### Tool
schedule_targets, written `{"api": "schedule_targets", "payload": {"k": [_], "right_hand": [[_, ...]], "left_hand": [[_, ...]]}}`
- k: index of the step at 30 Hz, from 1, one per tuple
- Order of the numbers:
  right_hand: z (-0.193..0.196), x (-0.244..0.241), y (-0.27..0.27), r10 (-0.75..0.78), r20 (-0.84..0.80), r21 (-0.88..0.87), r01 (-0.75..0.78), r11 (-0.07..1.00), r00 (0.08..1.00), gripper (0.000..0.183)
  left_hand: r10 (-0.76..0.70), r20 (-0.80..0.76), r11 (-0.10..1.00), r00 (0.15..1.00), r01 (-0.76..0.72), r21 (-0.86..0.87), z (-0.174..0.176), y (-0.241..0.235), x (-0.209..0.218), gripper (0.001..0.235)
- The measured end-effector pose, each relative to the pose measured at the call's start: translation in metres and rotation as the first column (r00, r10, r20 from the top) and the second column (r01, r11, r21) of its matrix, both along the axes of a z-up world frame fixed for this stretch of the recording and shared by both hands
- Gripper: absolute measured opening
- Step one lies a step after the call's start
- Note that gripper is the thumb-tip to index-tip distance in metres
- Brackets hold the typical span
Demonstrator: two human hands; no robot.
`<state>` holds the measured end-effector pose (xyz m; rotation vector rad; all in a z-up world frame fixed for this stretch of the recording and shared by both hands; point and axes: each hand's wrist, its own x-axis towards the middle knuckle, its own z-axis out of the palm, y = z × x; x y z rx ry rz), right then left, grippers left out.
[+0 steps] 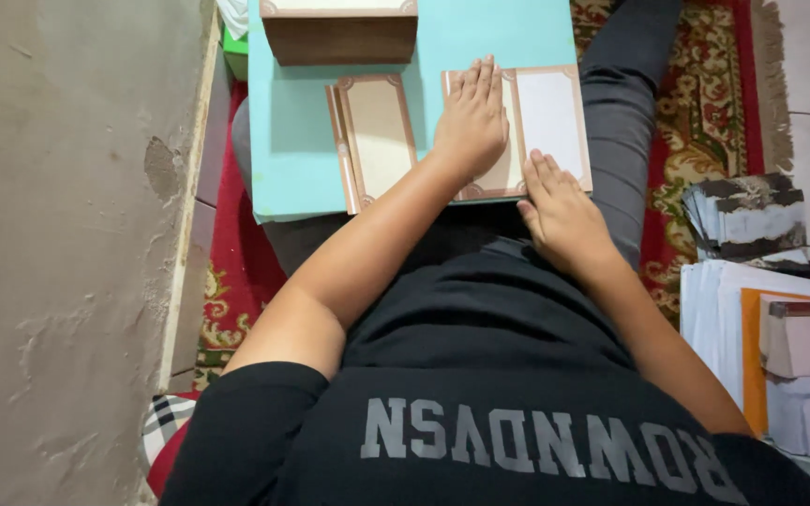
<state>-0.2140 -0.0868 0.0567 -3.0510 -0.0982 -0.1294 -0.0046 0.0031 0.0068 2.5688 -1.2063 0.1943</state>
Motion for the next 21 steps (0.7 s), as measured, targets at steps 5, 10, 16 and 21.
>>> {"api": "schedule_targets", "payload": {"k": [5,10,16,21], "right_hand": [[-0.013,0.056,-0.033,0.124,0.1,0.099,-0.134,0.986,0.987,0.059],[-0.001,0.123,-0.053,0.015,-0.066,0.13,-0.006,0.991,0.998,0.059],[-0.018,0.064,-0.028,0.01,0.099,-0.027,-0.007,1.0,0.995,0.069],[-0.013,0.023,-0.012,0.001,0.208,-0.113,0.023,0.993,0.978,0.063]], "left_hand": [[-0.002,-0.052,0.998,0.999,0.005,0.055,0.007,0.002,0.0,0.063],[-0.002,-0.017,0.999,1.0,0.003,0.049,-0.003,-0.003,0.004,0.064],[0.006,0.059,1.0,0.998,-0.005,-0.029,-0.014,-0.006,0.007,0.062],[-0.003,-0.048,0.999,0.999,0.006,0.048,0.005,-0.002,0.001,0.063]]}}
